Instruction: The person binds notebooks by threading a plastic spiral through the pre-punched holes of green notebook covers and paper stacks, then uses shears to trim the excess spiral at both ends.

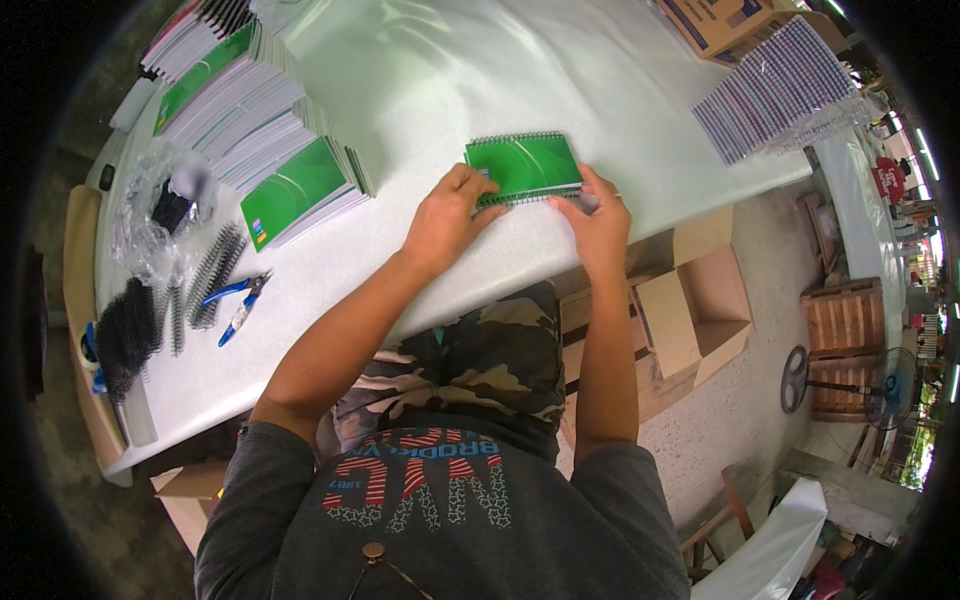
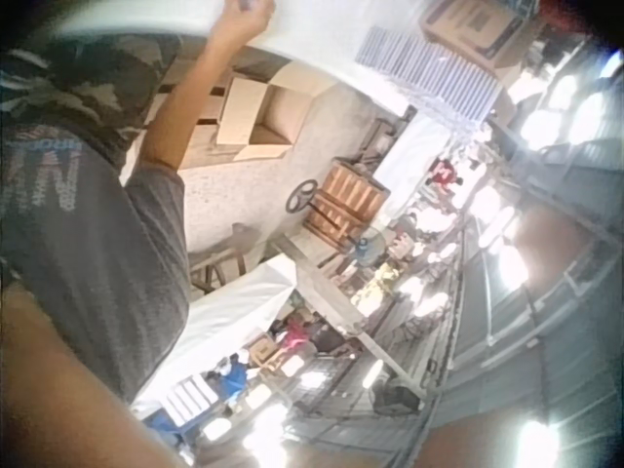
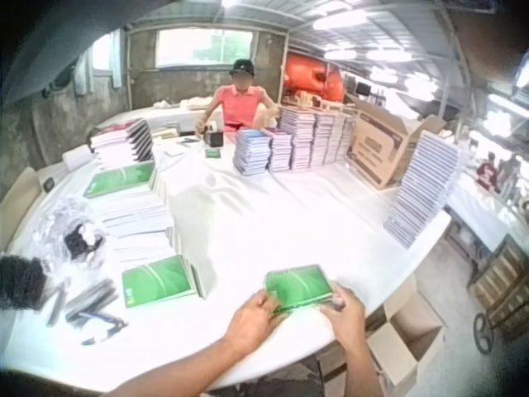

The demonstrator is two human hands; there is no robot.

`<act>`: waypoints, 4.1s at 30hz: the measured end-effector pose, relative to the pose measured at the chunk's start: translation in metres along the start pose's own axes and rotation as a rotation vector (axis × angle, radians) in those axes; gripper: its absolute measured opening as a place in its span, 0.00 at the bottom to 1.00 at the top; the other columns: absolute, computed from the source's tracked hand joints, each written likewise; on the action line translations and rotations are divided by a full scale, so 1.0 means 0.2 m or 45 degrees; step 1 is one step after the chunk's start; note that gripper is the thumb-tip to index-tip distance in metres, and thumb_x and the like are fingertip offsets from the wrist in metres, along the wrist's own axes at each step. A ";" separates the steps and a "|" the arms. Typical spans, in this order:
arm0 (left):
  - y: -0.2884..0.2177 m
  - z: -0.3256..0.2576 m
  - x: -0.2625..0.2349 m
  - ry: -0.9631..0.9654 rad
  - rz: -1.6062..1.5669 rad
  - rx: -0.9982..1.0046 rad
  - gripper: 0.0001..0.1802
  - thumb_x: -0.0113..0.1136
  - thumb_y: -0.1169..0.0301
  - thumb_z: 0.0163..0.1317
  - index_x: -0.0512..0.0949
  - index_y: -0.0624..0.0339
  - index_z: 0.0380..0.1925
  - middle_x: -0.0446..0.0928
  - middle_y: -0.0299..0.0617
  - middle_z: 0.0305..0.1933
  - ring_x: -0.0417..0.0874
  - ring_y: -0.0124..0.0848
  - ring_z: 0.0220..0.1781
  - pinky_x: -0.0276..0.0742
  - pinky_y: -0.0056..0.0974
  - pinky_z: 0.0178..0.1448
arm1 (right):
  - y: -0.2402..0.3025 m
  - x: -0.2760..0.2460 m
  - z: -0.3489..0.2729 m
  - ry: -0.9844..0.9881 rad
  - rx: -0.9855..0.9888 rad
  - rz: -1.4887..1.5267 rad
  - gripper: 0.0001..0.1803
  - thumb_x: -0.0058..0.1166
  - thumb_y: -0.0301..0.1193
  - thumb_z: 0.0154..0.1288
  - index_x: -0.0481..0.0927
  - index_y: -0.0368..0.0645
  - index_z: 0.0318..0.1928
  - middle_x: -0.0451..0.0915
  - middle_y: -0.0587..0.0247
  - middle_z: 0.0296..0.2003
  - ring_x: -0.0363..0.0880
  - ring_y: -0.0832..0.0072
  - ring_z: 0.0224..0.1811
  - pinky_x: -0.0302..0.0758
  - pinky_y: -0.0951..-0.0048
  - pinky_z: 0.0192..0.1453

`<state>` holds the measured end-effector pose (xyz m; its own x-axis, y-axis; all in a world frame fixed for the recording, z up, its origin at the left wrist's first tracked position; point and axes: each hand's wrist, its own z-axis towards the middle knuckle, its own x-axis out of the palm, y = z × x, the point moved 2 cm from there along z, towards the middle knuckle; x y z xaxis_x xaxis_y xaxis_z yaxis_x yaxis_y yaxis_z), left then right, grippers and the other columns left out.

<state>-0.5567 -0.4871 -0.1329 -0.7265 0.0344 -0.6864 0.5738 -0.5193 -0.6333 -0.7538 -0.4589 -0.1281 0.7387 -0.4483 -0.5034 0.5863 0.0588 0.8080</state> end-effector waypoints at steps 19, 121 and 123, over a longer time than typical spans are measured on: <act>0.26 -0.41 -0.74 -0.423 0.811 0.016 0.19 0.60 0.75 0.53 0.76 0.61 0.47 0.76 0.46 0.53 0.77 0.46 0.55 0.72 0.44 0.58 | 0.24 0.12 -0.25 0.214 0.306 0.895 0.19 0.55 0.34 0.64 0.75 0.38 0.53 0.74 0.58 0.51 0.72 0.71 0.51 0.71 0.70 0.50; 0.07 -0.52 -1.09 0.229 0.795 0.027 0.20 0.67 0.68 0.49 0.76 0.55 0.44 0.77 0.38 0.40 0.76 0.37 0.44 0.66 0.40 0.54 | 0.60 0.63 -0.46 1.116 -0.332 0.826 0.17 0.54 0.22 0.62 0.78 0.41 0.52 0.83 0.58 0.41 0.79 0.79 0.36 0.74 0.78 0.43; 0.04 -0.53 -1.10 0.022 0.825 0.191 0.19 0.68 0.68 0.46 0.76 0.55 0.40 0.77 0.37 0.36 0.76 0.36 0.44 0.66 0.40 0.54 | 0.60 0.62 -0.47 1.081 -0.342 0.798 0.16 0.54 0.21 0.61 0.79 0.41 0.51 0.83 0.57 0.41 0.79 0.78 0.35 0.74 0.78 0.42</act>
<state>-0.3518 -0.4086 -0.0255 -0.2449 -0.3117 -0.9181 0.8328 -0.5524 -0.0346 -0.5605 -0.4247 -0.1230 0.8601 0.4856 -0.1563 0.0028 0.3019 0.9533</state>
